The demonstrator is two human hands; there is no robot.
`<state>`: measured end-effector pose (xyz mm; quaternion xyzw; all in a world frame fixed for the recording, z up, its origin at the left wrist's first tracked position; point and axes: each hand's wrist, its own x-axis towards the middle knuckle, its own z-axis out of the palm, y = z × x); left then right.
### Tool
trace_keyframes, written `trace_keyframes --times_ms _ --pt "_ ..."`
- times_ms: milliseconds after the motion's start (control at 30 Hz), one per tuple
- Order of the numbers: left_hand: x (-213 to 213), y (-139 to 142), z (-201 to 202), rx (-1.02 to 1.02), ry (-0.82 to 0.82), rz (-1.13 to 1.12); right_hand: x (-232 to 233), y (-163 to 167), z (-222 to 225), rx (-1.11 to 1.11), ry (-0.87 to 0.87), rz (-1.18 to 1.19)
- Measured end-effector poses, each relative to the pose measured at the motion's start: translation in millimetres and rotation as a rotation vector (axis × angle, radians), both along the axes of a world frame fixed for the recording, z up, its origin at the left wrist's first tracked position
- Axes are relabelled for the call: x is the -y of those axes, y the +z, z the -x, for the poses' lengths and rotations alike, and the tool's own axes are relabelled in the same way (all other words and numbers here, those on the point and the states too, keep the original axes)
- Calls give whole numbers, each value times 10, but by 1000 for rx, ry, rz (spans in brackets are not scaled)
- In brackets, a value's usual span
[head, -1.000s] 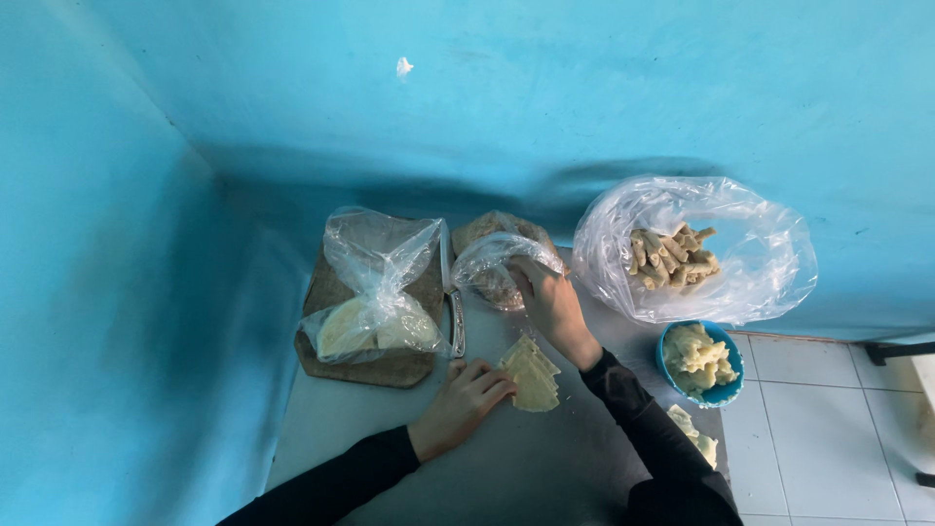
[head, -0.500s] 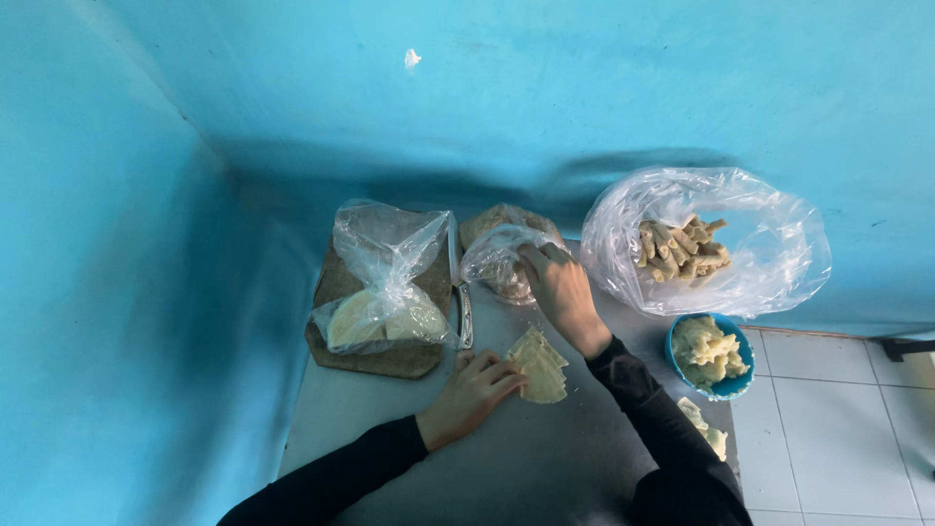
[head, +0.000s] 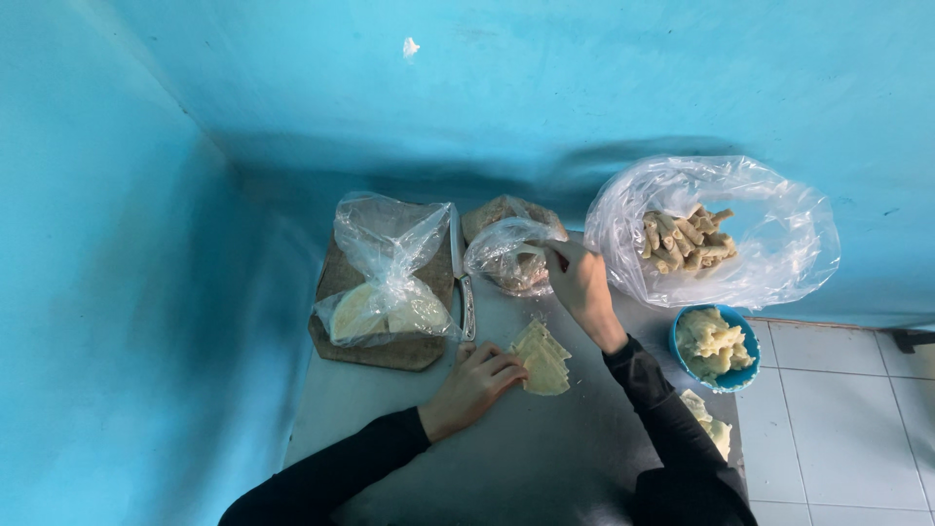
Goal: The person folds filled pastries at a small metal table. They hold a square pastry wrapper, spoon filling onto it from a covered container, fold the wrapper over the filling into a triangle, press the edges closed, and set the finished pastry on the table with others.
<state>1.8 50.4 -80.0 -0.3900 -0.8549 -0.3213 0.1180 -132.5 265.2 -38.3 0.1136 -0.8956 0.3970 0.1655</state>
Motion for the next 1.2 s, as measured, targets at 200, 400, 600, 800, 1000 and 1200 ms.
trace_keyframes --times_ms 200,400,600,800,1000,1200 --pt "15 -20 4 6 3 -2 -142 -53 11 94 -80 67" --pt "-18 -39 48 1 19 -22 -72 -140 5 -151 123 -49" --pt "-23 -42 98 11 13 -22 -35 -268 56 -73 66 38" --pt "-36 -62 126 52 19 -34 -179 -340 169 105 -84 171" --pt "-41 -54 170 62 33 -79 -324 -258 126 68 -107 207" --pt "-23 -57 222 114 60 -84 -314 -141 30 -30 -88 162"
